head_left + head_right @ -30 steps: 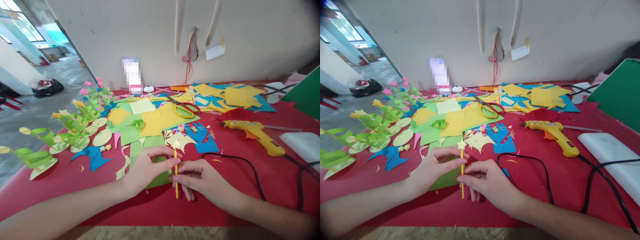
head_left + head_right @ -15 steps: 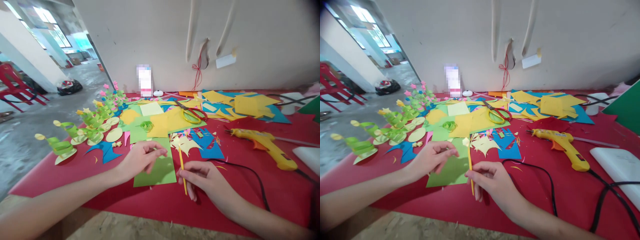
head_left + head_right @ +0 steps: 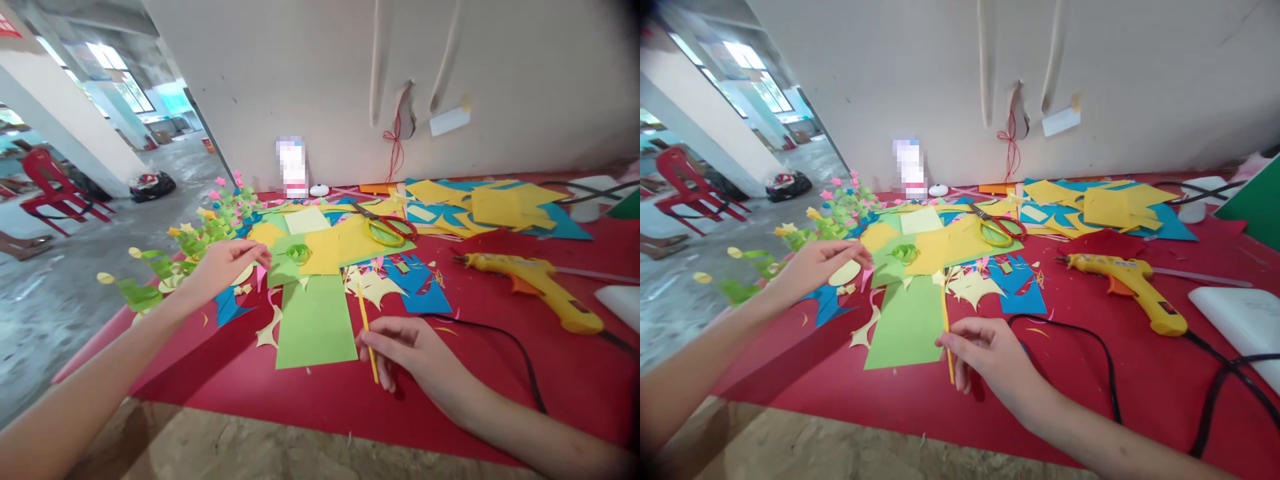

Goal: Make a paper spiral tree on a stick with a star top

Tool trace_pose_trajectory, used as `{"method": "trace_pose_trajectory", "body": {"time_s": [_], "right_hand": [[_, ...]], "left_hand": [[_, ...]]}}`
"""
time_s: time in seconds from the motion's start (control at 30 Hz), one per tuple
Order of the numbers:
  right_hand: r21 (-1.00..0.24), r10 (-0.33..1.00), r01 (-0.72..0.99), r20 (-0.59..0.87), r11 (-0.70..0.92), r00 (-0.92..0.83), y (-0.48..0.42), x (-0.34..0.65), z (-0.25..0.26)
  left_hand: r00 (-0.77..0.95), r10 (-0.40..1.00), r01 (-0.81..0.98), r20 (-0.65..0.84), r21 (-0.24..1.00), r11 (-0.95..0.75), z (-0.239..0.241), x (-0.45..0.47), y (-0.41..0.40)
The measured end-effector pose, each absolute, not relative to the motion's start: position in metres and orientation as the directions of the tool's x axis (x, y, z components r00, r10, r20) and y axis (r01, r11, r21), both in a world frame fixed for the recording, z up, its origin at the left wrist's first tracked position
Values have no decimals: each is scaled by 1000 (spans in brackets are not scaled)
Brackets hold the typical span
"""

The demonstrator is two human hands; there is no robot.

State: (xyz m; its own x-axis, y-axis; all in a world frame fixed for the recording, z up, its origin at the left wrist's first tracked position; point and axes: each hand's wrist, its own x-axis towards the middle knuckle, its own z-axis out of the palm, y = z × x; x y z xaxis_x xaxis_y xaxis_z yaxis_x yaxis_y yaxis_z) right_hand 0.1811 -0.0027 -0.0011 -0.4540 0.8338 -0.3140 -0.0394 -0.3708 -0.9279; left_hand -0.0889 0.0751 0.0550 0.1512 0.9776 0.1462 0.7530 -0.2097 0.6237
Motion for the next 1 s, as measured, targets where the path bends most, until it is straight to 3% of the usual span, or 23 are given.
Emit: {"method": "trace_pose_trajectory", "body": {"time_s": [0.37,0.63,0.77,1.0], "right_hand": [[-931,831,-58,-292,-360,-473,-2,179,-2],[-969,906,-99,-172,-226,-388,4,190,24],[-988,937,-112,-62,-106,-344,8,200,49],[-994,929,-54,-68,-93,-363,7,205,67]], "left_hand": [[273,894,725,354,536,-433,24,-66,107],[354,867,550,351,671,-497,67,-43,69],[471,826,333,309,805,-491,73,-21,59],[546,801,221,247,879,-422,78,14,51]]}}
